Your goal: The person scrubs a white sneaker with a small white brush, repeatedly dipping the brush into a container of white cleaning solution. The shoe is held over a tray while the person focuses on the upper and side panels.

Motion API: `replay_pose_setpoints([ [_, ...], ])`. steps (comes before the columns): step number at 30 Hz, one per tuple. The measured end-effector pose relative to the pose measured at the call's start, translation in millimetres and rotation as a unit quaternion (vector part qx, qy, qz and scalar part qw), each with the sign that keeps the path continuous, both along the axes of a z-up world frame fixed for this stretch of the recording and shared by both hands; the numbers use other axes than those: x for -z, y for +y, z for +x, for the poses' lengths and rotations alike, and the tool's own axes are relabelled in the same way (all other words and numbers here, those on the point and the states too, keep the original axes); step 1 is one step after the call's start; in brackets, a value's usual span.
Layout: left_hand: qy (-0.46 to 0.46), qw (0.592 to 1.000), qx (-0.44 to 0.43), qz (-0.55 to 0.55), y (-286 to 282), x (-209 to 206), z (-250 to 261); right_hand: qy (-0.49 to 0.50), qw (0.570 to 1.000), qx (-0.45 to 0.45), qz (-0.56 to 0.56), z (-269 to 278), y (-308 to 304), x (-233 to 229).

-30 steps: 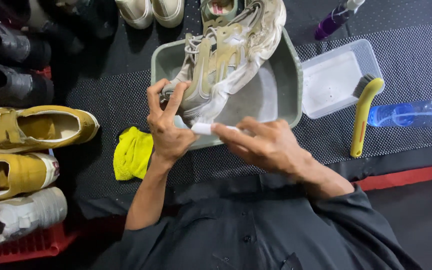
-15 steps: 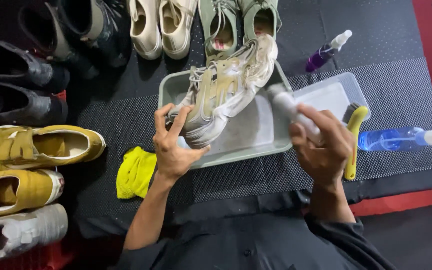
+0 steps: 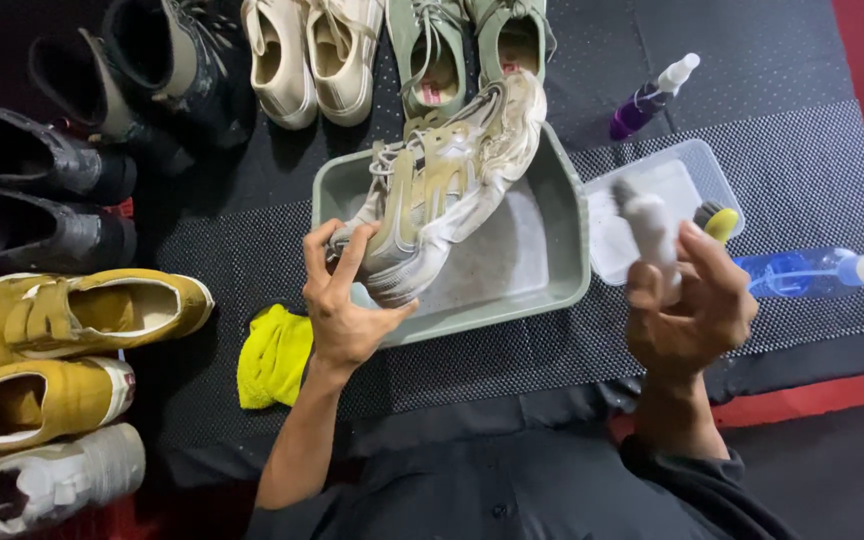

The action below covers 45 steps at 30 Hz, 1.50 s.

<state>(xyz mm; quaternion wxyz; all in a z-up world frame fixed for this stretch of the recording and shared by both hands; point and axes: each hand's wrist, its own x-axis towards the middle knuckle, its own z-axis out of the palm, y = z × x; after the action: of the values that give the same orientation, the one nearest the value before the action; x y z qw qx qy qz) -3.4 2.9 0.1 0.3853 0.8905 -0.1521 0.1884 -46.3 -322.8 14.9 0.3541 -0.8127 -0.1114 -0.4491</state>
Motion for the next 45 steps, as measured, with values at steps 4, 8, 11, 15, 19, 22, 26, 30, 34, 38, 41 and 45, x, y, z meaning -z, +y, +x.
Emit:
replay_pose_setpoints([
  [4,0.001,1.0,0.002,-0.004,-1,-1,1,-0.006,1.0,0.02,0.023,-5,-13,2],
  [8,-0.001,1.0,0.002,-0.005,0,1,0,0.144,0.985,0.029,-0.091,-11,-34,-14],
  [11,-0.007,1.0,0.001,-0.001,0,1,3,0.255,0.953,0.064,-0.15,-19,-47,-22],
  [15,0.004,1.0,-0.006,-0.003,0,3,0,0.345,0.904,0.152,-0.203,-19,-47,-19],
  [19,-0.003,1.0,0.0,-0.01,0,2,1,0.423,0.86,0.17,-0.229,-6,-38,-17],
  [22,-0.002,1.0,0.002,-0.006,0,3,0,0.485,0.82,0.179,-0.248,1,-34,-15],
  [26,-0.006,1.0,0.001,-0.002,1,3,3,0.512,0.789,0.186,-0.283,8,-38,-8],
  [30,-0.01,1.0,0.001,0.001,1,2,3,0.507,0.791,0.185,-0.288,8,-41,-6],
  [34,-0.007,1.0,0.003,-0.004,1,3,2,0.412,0.848,0.178,-0.281,-6,-50,-5],
  [38,-0.014,1.0,-0.004,0.002,1,2,3,0.254,0.943,0.107,-0.185,-12,-37,-27],
  [41,-0.01,1.0,-0.004,0.003,2,2,2,0.196,0.972,0.03,-0.124,-15,-38,-13],
  [45,-0.019,1.0,0.017,-0.009,2,1,2,0.173,0.979,-0.085,-0.065,-13,-28,1],
])
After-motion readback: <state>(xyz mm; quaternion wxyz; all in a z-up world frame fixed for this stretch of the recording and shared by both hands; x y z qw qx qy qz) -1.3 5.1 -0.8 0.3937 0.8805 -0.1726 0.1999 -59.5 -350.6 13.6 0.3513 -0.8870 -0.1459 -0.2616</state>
